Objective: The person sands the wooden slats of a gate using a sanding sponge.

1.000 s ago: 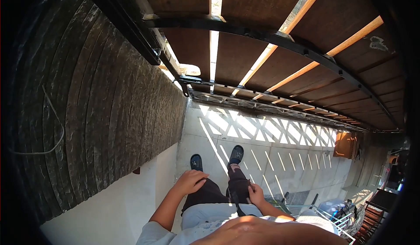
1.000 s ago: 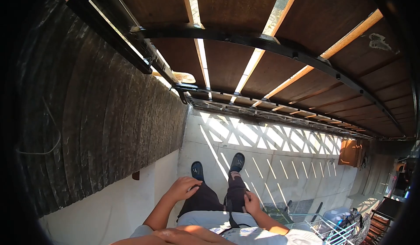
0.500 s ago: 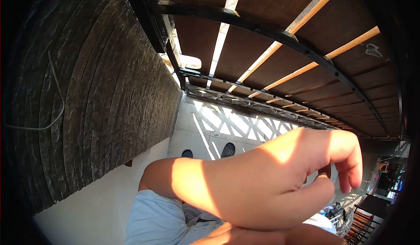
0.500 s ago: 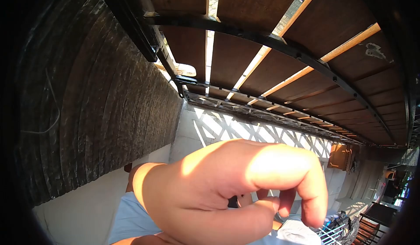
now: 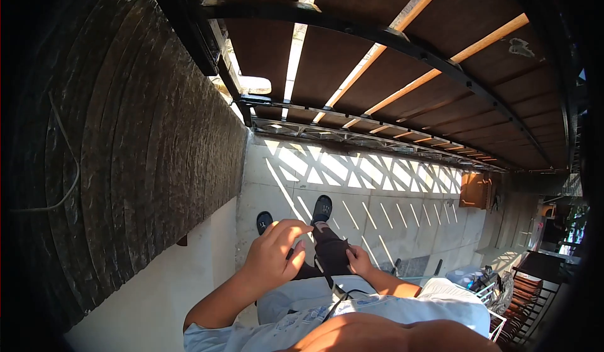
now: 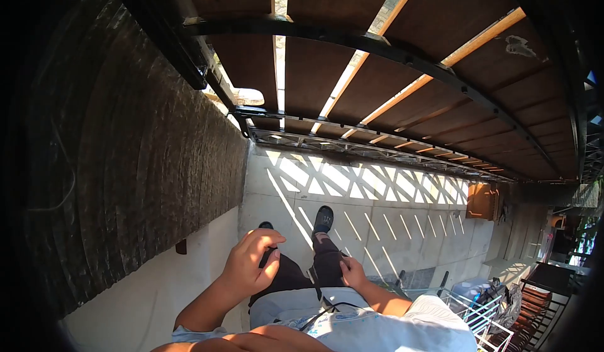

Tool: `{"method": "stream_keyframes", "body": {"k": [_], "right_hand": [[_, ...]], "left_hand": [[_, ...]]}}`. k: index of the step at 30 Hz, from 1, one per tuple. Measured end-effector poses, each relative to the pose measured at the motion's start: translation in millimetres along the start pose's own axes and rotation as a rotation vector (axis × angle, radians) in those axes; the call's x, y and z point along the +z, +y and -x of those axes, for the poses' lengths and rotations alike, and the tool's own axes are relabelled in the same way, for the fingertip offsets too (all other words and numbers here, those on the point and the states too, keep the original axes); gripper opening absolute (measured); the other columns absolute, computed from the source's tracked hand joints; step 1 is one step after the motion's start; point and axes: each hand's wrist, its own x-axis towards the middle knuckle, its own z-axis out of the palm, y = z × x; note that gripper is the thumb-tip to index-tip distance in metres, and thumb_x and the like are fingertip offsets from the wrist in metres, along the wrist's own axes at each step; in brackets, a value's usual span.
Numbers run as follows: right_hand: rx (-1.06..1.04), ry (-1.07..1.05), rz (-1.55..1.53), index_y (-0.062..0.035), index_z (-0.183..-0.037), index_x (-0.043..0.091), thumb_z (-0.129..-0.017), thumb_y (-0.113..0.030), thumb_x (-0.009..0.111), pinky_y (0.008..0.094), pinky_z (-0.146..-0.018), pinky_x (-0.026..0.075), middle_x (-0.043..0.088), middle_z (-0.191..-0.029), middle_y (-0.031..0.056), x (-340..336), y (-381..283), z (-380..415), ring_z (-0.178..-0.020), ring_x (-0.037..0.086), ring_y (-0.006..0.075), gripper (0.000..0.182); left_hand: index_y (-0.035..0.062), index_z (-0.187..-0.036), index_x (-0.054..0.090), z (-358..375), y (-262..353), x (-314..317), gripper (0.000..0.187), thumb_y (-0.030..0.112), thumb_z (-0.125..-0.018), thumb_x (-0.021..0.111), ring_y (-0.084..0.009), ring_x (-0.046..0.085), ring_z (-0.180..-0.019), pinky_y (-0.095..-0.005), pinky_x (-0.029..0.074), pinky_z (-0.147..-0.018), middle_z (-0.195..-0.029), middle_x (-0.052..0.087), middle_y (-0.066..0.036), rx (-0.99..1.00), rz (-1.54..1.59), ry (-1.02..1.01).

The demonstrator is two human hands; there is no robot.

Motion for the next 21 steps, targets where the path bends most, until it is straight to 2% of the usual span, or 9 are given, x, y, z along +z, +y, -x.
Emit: {"method": "stream_keyframes", "body": {"k": [2,4,7,9,11,12,14,19,21], "right_hand": [[0.036,0.005,-0.112,0.0015,-0.124,0.067,-0.102,-0.018,0.062,0.0395,-0.094,0.053,0.069,-0.119,0.0220,-11.0,14.4,10.2,-0.111,0.068,0.0348,0.029],[-0.120,-0.003,0.009,0.0016,-0.127,0.065,-0.103,-0.016,0.059,0.0392,-0.098,0.051,0.068,-0.122,0.0224,-38.2,-2.0,35.8,-0.112,0.067,0.0355,0.031],[-0.269,0.047,0.052,0.0017,-0.130,0.064,-0.104,-0.014,0.053,0.0389,-0.103,0.048,0.067,-0.127,0.0213,-71.2,-41.8,89.8,-0.115,0.066,0.0351,0.032],[-0.206,0.077,-0.020,0.0016,-0.131,0.063,-0.105,-0.014,0.050,0.0390,-0.105,0.047,0.067,-0.127,0.0197,-72.4,-39.4,119.7,-0.116,0.066,0.0346,0.033],[-0.042,0.147,-0.202,0.0007,-0.131,0.064,-0.108,-0.017,0.045,0.0378,-0.106,0.046,0.070,-0.126,0.0161,-62.7,-47.6,137.8,-0.119,0.065,0.0308,0.034],[-0.039,0.154,-0.204,0.0007,-0.131,0.064,-0.108,-0.017,0.045,0.0378,-0.106,0.046,0.070,-0.126,0.0161,-58.0,-40.9,136.9,-0.119,0.065,0.0308,0.034],[-0.010,0.029,-0.170,0.0010,-0.129,0.065,-0.109,-0.020,0.046,0.0363,-0.104,0.047,0.071,-0.123,0.0154,-50.1,-23.7,123.2,-0.118,0.065,0.0262,0.035],[0.009,0.061,-0.322,0.0002,-0.126,0.066,-0.110,-0.022,0.047,0.0356,-0.103,0.047,0.072,-0.119,0.0147,-38.5,-5.8,126.7,-0.114,0.065,0.0238,0.034],[0.052,0.058,-0.216,0.0012,-0.127,0.066,-0.108,-0.021,0.050,0.0358,-0.104,0.047,0.071,-0.120,0.0175,-40.9,-12.3,127.6,-0.115,0.065,0.0290,0.033]], "left_hand": [[0.0115,-0.135,0.061,87.3,-85.5,35.0,0.054,0.004,-0.083,0.070,-0.0307,0.061,-0.116,-0.0473,0.048,-0.097,-0.130,0.063,-0.009,0.000,-0.434,-0.294],[0.0186,-0.147,0.054,201.8,-137.6,42.2,0.066,0.013,-0.084,0.071,-0.0307,0.050,-0.137,-0.0571,0.041,-0.103,-0.151,0.052,-0.011,0.057,-0.528,-0.654],[0.0226,-0.156,0.042,309.9,-118.1,30.4,0.072,0.026,-0.089,0.069,-0.0387,0.034,-0.148,-0.0660,0.032,-0.110,-0.168,0.024,-0.020,-0.073,-0.456,-1.007],[0.0204,-0.157,0.040,389.2,-137.6,70.5,0.076,0.032,-0.089,0.071,-0.0412,0.030,-0.151,-0.0681,0.029,-0.112,-0.170,0.016,-0.022,-0.045,-0.518,-1.002],[0.0125,-0.157,0.038,431.0,-161.4,118.8,0.086,0.043,-0.086,0.075,-0.0458,0.019,-0.154,-0.0717,0.022,-0.114,-0.171,0.007,-0.025,0.195,-0.876,-0.682],[0.0125,-0.157,0.038,425.5,-164.5,120.1,0.086,0.043,-0.086,0.075,-0.0458,0.019,-0.154,-0.0717,0.022,-0.114,-0.171,0.007,-0.025,0.202,-0.875,-0.685],[0.0059,-0.152,0.043,407.8,-175.8,121.9,0.084,0.047,-0.086,0.073,-0.0495,0.009,-0.156,-0.0716,0.017,-0.117,-0.170,0.007,-0.027,-0.096,-0.200,-0.788],[0.0055,-0.150,0.047,399.3,-200.2,122.6,0.076,0.046,-0.089,0.070,-0.0495,0.006,-0.156,-0.0704,0.013,-0.118,-0.170,0.008,-0.026,-0.115,0.060,-0.682],[0.0056,-0.150,0.046,400.3,-206.2,126.1,0.077,0.046,-0.088,0.070,-0.0490,0.006,-0.156,-0.0700,0.013,-0.118,-0.170,0.009,-0.026,-0.105,0.065,-0.681]]}}
